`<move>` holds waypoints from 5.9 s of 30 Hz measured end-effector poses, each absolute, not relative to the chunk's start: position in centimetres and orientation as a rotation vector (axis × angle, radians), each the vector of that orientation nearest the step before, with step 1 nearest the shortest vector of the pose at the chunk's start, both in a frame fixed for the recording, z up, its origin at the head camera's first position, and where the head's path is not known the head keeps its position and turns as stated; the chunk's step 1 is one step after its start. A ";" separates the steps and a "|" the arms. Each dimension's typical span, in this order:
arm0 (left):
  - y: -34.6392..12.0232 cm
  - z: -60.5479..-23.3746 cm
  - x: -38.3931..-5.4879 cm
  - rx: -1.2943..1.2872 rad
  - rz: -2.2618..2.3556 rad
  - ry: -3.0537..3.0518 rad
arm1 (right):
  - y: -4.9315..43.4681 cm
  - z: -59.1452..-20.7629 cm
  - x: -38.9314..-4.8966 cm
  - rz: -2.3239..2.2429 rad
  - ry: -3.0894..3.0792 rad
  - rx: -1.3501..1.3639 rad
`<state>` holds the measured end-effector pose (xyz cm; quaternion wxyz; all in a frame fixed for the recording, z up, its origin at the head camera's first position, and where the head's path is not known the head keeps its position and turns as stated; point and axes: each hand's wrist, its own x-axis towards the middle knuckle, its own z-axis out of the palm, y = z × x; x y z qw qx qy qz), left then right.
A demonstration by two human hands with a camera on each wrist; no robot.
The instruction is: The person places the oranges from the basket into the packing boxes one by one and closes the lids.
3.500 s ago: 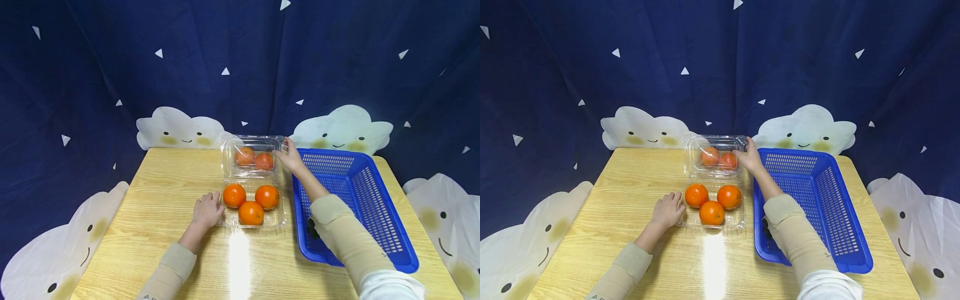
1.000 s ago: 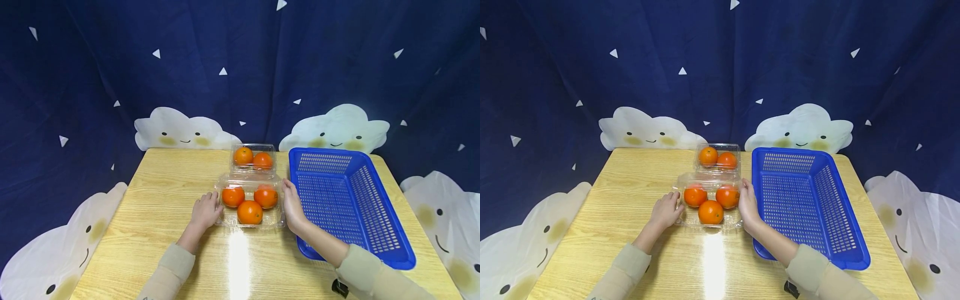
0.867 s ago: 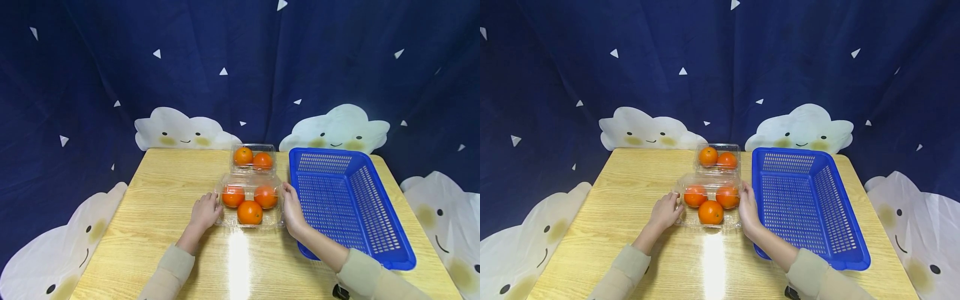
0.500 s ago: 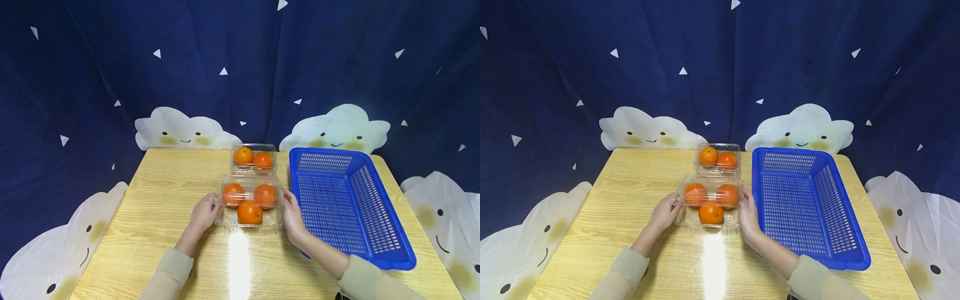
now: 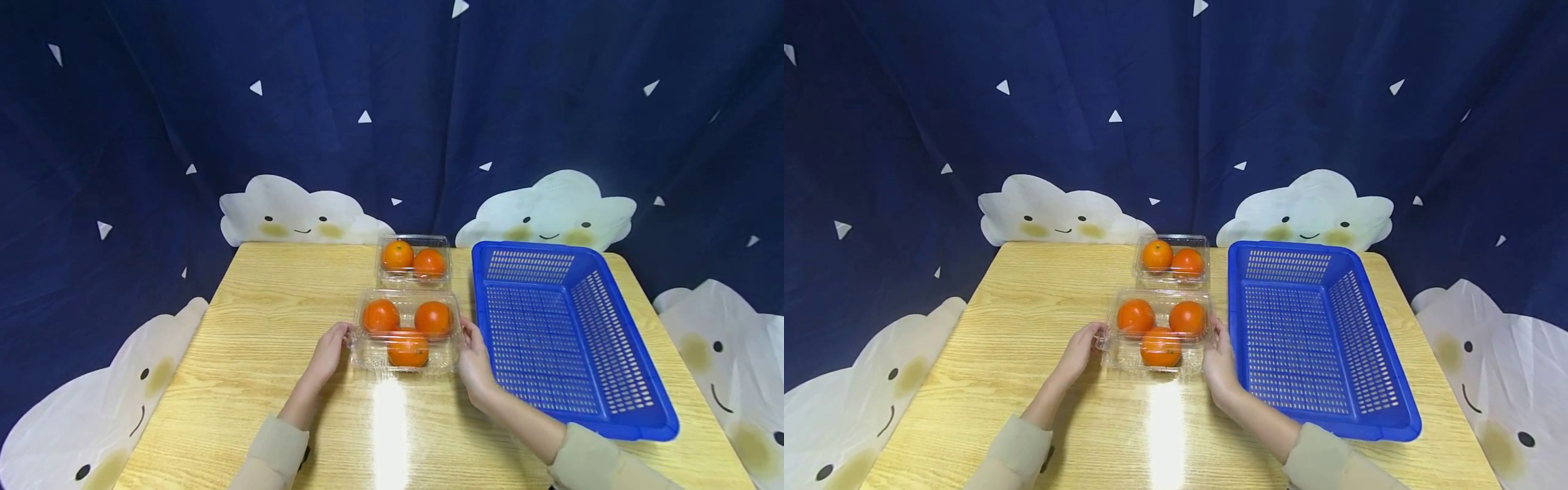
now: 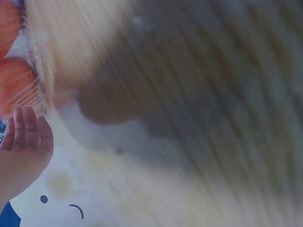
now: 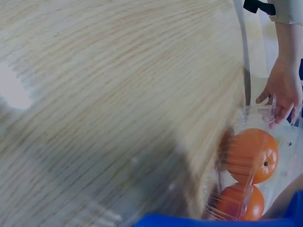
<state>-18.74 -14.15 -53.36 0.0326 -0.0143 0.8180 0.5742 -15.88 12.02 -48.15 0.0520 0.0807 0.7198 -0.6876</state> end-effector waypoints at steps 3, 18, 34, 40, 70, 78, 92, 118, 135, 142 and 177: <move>-14.1 -53.7 -18.4 -0.088 1.770 2.489 | 11.9 -48.4 -15.5 -2.021 2.248 0.260; -13.6 -53.3 -16.4 -0.020 1.779 2.494 | 11.1 -50.0 -14.7 -1.903 2.348 0.347; -13.4 -54.4 -16.4 -0.091 1.785 2.395 | 10.8 -50.9 -14.4 -2.108 2.067 0.614; -13.4 -54.5 -16.2 -0.143 1.740 2.370 | 10.7 -50.9 -14.3 -2.113 1.990 0.674; -12.7 -50.6 -15.0 -0.107 1.821 2.192 | 10.7 -51.0 -14.3 -2.199 1.888 0.695; -12.6 -50.6 -15.1 -0.140 1.848 2.161 | 10.6 -50.8 -14.5 -2.225 1.859 0.718; -13.0 -54.3 -16.2 -0.161 1.671 2.426 | 10.8 -50.5 -14.6 -2.067 2.103 0.540; -12.0 -53.6 -15.7 0.521 1.056 3.181 | 11.0 -50.9 -14.7 -1.230 2.977 -0.394; -11.5 -53.3 -16.3 0.615 0.851 3.249 | 11.7 -48.9 -15.9 -0.619 3.169 -0.650; -11.3 -52.9 -17.1 0.587 0.903 3.201 | 11.7 -48.4 -16.6 -0.569 3.166 -0.646; -10.4 -53.4 -19.5 0.518 0.970 3.152 | 12.7 -48.9 -19.2 -0.637 3.158 -0.618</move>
